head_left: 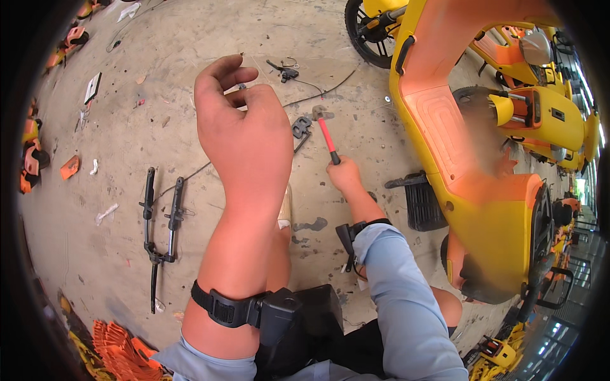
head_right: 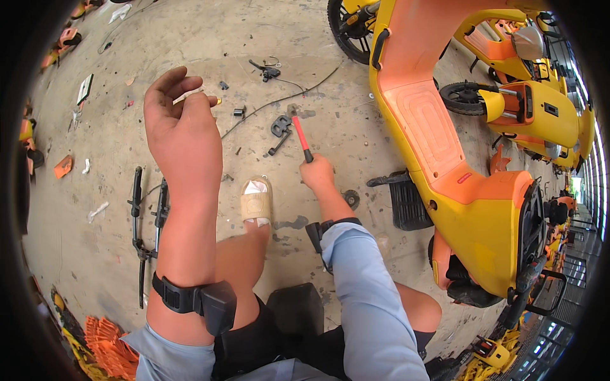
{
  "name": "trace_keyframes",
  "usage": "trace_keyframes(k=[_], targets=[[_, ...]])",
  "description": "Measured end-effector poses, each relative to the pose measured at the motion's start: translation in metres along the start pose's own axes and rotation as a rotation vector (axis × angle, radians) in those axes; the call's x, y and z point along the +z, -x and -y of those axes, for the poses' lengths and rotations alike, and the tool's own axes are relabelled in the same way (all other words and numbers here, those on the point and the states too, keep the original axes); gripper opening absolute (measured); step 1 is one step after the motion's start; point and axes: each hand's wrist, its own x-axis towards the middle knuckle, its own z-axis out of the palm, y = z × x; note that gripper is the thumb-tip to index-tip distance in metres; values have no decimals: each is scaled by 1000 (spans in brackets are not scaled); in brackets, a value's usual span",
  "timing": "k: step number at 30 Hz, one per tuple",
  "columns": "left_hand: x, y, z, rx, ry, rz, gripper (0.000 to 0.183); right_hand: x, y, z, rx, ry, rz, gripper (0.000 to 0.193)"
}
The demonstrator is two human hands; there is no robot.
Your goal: The person repairs a scooter pedal by using a hammer and pliers to strike and adjust a metal component on the floor. They then handle a black pedal assembly and a small yellow pin to reassemble the part by hand.
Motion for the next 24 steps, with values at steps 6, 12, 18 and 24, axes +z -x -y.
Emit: trace_keyframes(k=[6,12,18,24], targets=[[6,5,3,-1,-110,111,36,72,-14,6,73,227,201,26],[17,2,6,2,-120,131,34,86,-2,-38,167,302,228,28],[31,0,7,19,-81,143,34,59,77,-159,226,327,325,29],[54,11,-9,26,35,129,31,48,141,-221,312,139,340,29]])
